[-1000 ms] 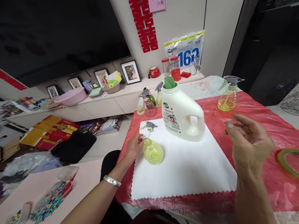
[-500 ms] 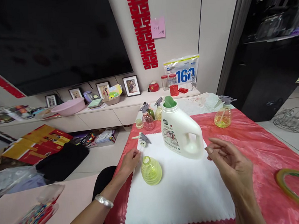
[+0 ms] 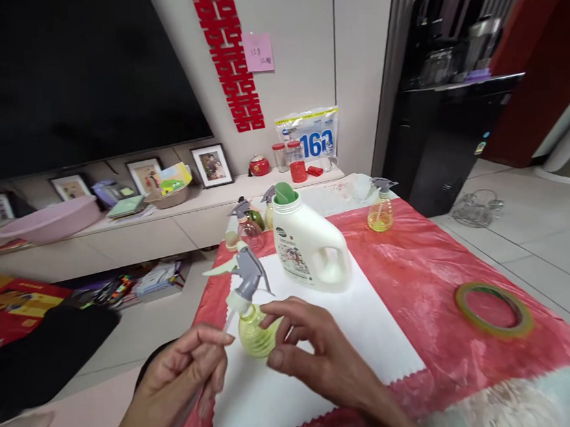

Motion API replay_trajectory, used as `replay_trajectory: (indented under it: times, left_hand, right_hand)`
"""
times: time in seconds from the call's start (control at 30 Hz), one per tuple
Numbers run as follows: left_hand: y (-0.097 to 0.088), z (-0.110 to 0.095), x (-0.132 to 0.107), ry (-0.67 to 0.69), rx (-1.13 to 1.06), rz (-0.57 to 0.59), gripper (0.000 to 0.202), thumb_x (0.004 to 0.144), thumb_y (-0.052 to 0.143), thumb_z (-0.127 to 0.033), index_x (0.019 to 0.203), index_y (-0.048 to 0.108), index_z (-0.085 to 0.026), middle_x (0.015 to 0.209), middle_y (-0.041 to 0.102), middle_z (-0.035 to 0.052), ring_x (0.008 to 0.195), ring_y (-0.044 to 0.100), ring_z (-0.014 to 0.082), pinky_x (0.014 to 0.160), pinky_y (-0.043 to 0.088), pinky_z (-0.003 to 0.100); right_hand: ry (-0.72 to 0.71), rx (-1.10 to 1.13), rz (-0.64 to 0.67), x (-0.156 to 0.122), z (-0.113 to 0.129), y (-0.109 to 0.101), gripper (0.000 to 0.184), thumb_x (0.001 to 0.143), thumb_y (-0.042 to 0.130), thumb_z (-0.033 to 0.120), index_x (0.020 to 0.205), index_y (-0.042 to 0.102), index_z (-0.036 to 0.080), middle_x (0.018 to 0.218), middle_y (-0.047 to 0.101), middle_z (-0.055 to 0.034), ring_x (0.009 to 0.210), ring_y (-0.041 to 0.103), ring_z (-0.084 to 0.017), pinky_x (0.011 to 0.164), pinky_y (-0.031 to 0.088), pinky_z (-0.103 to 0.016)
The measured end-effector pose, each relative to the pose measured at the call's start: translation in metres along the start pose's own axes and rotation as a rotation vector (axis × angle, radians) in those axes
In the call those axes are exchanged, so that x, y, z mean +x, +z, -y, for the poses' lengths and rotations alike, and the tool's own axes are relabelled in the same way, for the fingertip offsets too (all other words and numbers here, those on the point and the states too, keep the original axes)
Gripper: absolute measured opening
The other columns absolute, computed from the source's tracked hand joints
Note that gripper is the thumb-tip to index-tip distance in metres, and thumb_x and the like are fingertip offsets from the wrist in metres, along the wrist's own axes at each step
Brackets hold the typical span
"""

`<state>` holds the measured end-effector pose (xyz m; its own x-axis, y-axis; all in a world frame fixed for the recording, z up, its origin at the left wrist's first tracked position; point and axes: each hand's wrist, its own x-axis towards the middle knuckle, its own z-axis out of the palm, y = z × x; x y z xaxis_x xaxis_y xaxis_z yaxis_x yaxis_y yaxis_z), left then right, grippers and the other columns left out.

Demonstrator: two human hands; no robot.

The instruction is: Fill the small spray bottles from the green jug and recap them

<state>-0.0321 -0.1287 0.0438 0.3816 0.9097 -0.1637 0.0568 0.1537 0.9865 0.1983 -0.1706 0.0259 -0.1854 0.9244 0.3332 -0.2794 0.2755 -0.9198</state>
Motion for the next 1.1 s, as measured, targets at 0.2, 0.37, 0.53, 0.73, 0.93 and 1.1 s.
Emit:
replay_trajectory:
  times: [0.2,0.37,0.53,0.73,0.93,1.1]
  left_hand:
    - [0.028,0.012,-0.015,-0.099,0.043,0.090,0.054,0.075,0.072,-0.070,0.087,0.068,-0.018,0.057,0.062,-0.0023,0.037,0.043,0.0044,0.042,0.030,0.017]
    - [0.038,0.013,-0.017,-0.094,0.080,0.105,0.050,0.078,0.071,-0.068,0.087,0.070,-0.019,0.061,0.067,0.0001,0.041,0.050,0.0068,0.045,0.037,0.019]
    - [0.022,0.012,-0.007,0.133,0.126,-0.205,0.036,0.086,0.068,-0.054,0.085,0.073,-0.019,0.070,0.071,0.0025,0.062,0.064,0.0150,0.066,0.054,0.027]
    - [0.007,0.045,0.025,0.345,0.282,-0.445,0.067,0.071,0.082,-0.043,0.129,0.055,-0.023,0.132,0.063,0.0128,0.121,0.061,0.0297,0.103,0.048,0.048]
    - [0.024,0.094,0.050,0.293,0.283,-0.326,0.116,0.049,0.094,-0.037,0.146,0.032,-0.022,0.143,0.050,0.0178,0.137,0.049,0.0377,0.114,0.038,0.054]
    - [0.021,0.095,0.062,0.178,0.163,-0.387,0.075,0.053,0.090,-0.037,0.117,0.056,-0.019,0.112,0.068,0.0108,0.110,0.067,0.0323,0.097,0.051,0.045]
  right_hand:
    - [0.087,0.422,-0.025,0.004,-0.019,0.010,0.038,0.091,0.079,0.040,0.118,0.066,0.016,0.083,0.053,-0.0028,0.063,0.044,-0.003,0.058,0.037,-0.013]
    - [0.132,0.426,-0.066,0.004,-0.017,0.009,0.036,0.088,0.080,0.038,0.112,0.066,0.014,0.099,0.057,-0.0075,0.062,0.049,-0.004,0.057,0.042,-0.015]
    - [-0.007,0.325,-0.241,-0.001,0.001,-0.014,0.032,0.087,0.079,0.038,0.103,0.067,0.014,0.095,0.060,-0.0085,0.061,0.053,-0.007,0.056,0.045,-0.017]
    - [-0.260,0.136,-0.646,-0.013,0.035,-0.053,0.028,0.082,0.080,0.032,0.099,0.069,0.013,0.096,0.059,-0.0123,0.067,0.054,-0.011,0.052,0.043,-0.019]
    - [-0.347,0.066,-0.829,-0.018,0.042,-0.061,0.027,0.071,0.085,0.022,0.089,0.067,0.012,0.098,0.058,-0.0133,0.085,0.059,-0.021,0.051,0.042,-0.021]
    - [-0.332,0.033,-0.836,-0.022,0.037,-0.065,0.029,0.073,0.083,0.021,0.097,0.070,0.012,0.101,0.060,-0.0155,0.083,0.059,-0.020,0.057,0.046,-0.025]
